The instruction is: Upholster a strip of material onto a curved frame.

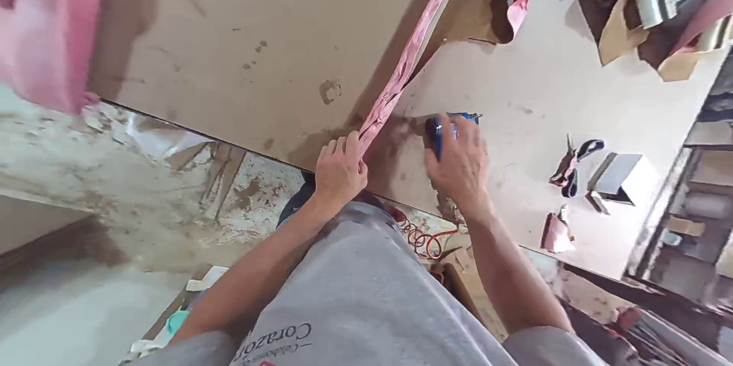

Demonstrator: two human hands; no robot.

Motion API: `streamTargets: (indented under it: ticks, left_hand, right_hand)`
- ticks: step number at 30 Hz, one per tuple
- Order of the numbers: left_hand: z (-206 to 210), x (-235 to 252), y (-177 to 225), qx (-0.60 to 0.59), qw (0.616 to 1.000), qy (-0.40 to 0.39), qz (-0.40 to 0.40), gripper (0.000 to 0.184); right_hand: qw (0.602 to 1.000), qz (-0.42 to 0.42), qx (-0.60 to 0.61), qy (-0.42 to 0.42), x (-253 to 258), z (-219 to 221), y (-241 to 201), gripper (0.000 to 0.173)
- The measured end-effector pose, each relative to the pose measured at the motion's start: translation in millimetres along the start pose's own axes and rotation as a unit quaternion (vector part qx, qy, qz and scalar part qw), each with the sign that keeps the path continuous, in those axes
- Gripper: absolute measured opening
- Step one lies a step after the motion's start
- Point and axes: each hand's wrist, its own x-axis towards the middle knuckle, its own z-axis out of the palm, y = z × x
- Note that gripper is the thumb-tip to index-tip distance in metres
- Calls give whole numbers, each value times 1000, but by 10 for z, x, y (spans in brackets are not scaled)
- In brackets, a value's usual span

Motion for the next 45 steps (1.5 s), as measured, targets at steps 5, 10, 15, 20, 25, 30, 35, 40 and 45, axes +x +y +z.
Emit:
streamTargets:
  ticks: [5, 10, 15, 20, 25, 30, 35, 40, 45]
  left_hand:
    - [-854, 151, 166, -53, 998, 19, 33, 49]
    - [-2330, 286, 151, -65, 959, 100, 256, 45]
    - [-3110, 495, 172, -367, 866, 38, 338, 29]
    - [-2754, 457, 106, -393, 852, -130, 319, 34]
    - [-2386, 535, 24, -338, 830, -312, 316, 45]
    - [-2165, 828, 23, -424, 676, -556, 233, 50]
    - [-1769, 873, 220, -439, 634, -601, 209, 26]
    - [-1443, 633, 446, -470, 647, -575, 176, 14]
    - [-1371, 546, 590, -439, 746, -469, 173, 17]
  right_hand:
    - [908, -401, 28, 120, 1149, -32, -378, 57]
    - [884, -459, -23, 86, 816, -1434, -719, 27]
    - [900, -375, 210, 78, -433, -1996, -989, 52]
    - [890, -255, 374, 42, -990, -1077, -1311, 37]
    - [812, -191, 548, 61, -965, -10, -1660, 61]
    - [772, -171, 590, 162, -894, 478, -1602, 74]
    - [715, -209, 650, 149, -786, 787, -1376, 73]
    - [682, -224, 693, 66, -948, 685, -941, 57]
    - [610, -251, 752, 4, -888, 558, -667, 41]
